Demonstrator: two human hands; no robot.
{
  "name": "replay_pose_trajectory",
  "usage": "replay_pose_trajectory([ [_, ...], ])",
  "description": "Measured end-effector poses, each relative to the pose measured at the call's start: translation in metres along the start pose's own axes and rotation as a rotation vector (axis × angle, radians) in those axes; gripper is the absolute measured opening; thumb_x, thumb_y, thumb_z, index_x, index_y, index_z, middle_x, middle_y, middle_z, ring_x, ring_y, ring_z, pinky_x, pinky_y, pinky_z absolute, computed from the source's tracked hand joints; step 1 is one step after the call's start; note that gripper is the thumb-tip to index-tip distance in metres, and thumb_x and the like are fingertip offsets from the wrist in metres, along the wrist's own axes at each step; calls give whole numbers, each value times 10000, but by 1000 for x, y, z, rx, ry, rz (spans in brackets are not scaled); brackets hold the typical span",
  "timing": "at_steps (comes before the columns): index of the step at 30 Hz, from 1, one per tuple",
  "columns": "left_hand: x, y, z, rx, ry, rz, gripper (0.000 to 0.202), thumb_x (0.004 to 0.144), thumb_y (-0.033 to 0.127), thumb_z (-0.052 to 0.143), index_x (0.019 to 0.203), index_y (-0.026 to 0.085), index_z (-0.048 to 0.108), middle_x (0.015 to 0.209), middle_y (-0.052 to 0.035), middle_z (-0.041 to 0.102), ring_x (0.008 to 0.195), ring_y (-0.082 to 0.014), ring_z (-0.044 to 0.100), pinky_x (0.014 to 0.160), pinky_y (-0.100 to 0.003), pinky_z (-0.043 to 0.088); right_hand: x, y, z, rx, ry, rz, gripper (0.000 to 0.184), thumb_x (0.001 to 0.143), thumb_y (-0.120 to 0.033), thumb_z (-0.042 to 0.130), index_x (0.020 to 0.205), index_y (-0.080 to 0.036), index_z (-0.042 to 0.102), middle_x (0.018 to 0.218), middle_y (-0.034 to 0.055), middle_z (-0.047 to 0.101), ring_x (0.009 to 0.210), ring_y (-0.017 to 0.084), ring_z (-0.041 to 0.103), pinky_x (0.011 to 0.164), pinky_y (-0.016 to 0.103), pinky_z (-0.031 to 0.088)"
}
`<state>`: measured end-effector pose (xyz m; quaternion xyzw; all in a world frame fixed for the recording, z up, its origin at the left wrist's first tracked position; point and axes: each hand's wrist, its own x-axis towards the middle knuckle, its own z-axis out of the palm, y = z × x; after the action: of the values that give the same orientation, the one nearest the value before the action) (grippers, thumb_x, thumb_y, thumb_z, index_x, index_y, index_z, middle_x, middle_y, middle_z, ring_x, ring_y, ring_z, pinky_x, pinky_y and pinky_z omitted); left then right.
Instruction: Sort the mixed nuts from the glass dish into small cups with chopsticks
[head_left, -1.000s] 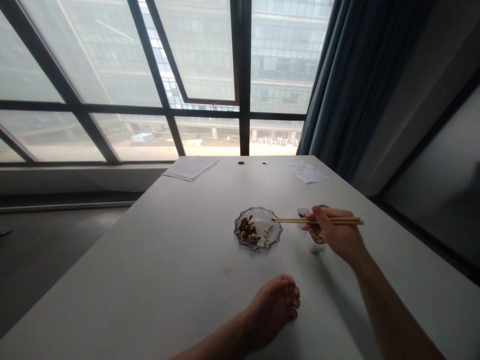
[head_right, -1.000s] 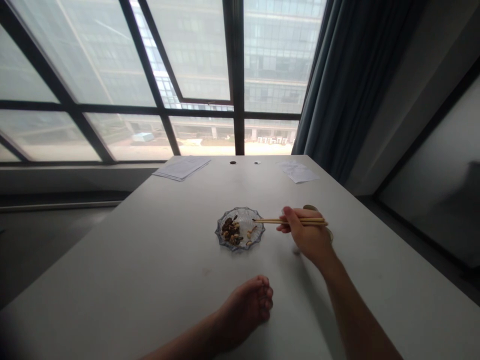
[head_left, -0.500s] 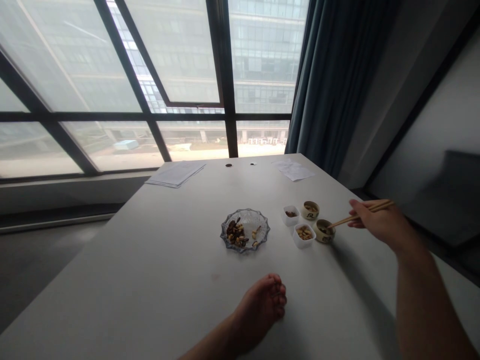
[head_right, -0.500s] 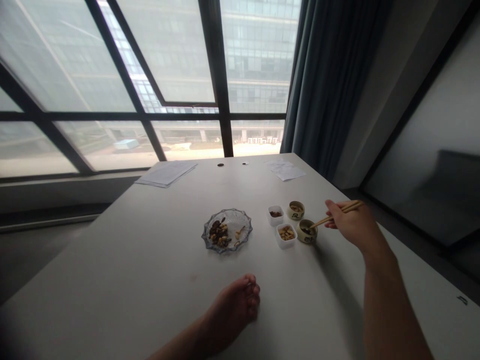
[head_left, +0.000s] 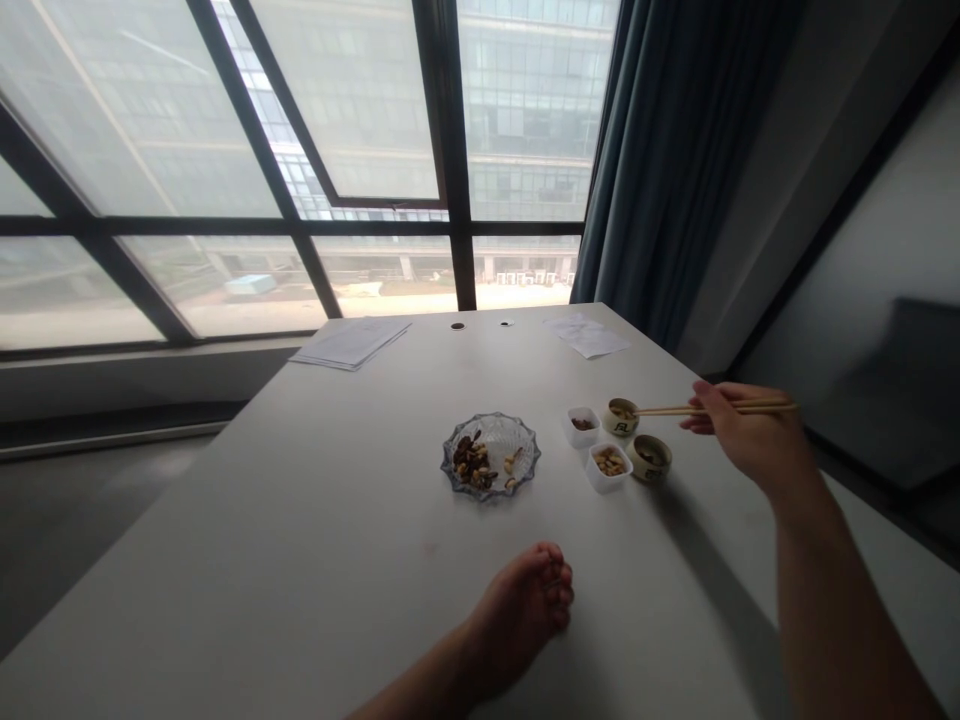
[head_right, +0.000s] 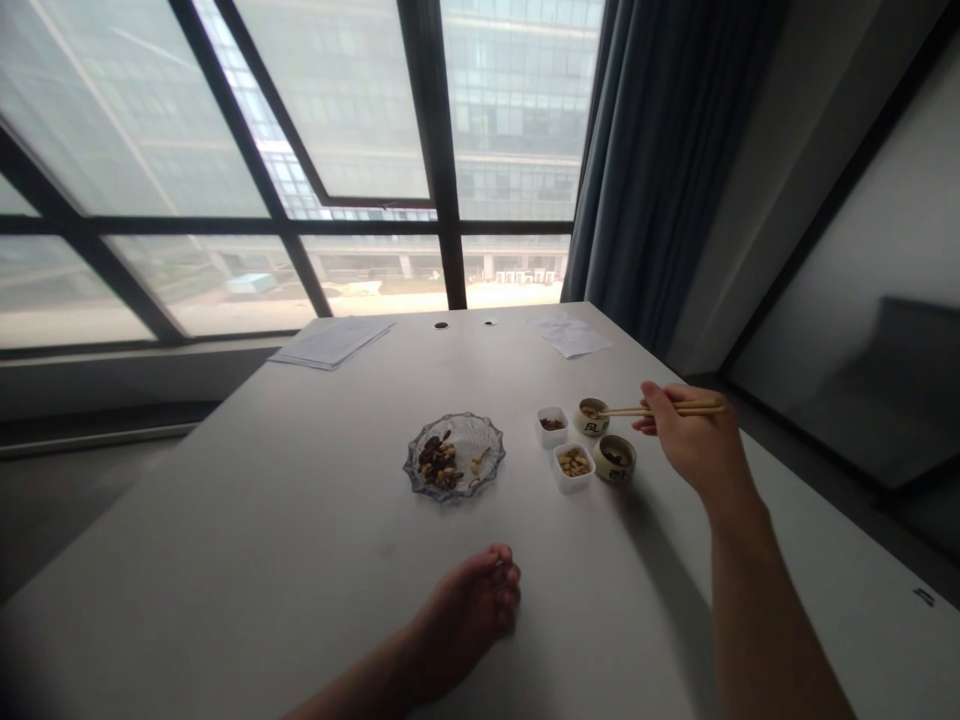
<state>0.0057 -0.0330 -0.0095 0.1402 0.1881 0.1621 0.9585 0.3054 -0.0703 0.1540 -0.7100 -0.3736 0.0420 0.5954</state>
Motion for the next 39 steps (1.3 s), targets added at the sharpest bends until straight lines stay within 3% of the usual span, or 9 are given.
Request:
replay_pose_trajectory([
  [3, 1, 0, 0, 6, -13, 1, 92, 837, 202, 632, 899, 164, 576, 812, -15, 602, 662, -107, 558, 625, -232, 329, -17, -19, 19, 109, -70, -51, 412, 803, -550, 708, 820, -139, 725, 688, 85, 733, 591, 214, 727, 561, 275, 612],
  [9, 2, 0, -1, 25, -36, 17, 98, 840, 218, 622, 911, 168, 576, 821, -18, 607, 668, -111, 559, 619, -238, 323, -62, -40, 77, 112, -590, -95, 344, 876, -488, 640, 820, -164, 741, 747, 72, 746, 678, 192, 717, 613, 260, 565],
  [14, 2, -2, 0, 26, -35, 14, 112, 828, 227, 634, 900, 166, 574, 810, -18, 602, 660, -110, 549, 614, -235, 309, -82, -38, 111, 80, -813, -129, 277, 899, -404, 621, 787, -178, 734, 706, 38, 726, 655, 167, 690, 596, 233, 511],
  [20, 3, -3, -1, 22, -63, 25, 104, 851, 235, 614, 913, 158, 583, 829, -26, 600, 678, -116, 557, 623, -243, 311, -87, -29, 127, 95, -876, -167, 283, 912, -391, 603, 775, -173, 719, 692, 32, 707, 645, 163, 663, 597, 234, 483],
  [39, 1, -2, 2, 13, -36, 5, 107, 843, 227, 624, 911, 161, 574, 820, -19, 592, 669, -109, 549, 627, -240, 312, -89, -22, 133, 114, -866, -185, 367, 931, -440, 573, 743, -162, 721, 707, 56, 724, 654, 180, 675, 598, 251, 496],
])
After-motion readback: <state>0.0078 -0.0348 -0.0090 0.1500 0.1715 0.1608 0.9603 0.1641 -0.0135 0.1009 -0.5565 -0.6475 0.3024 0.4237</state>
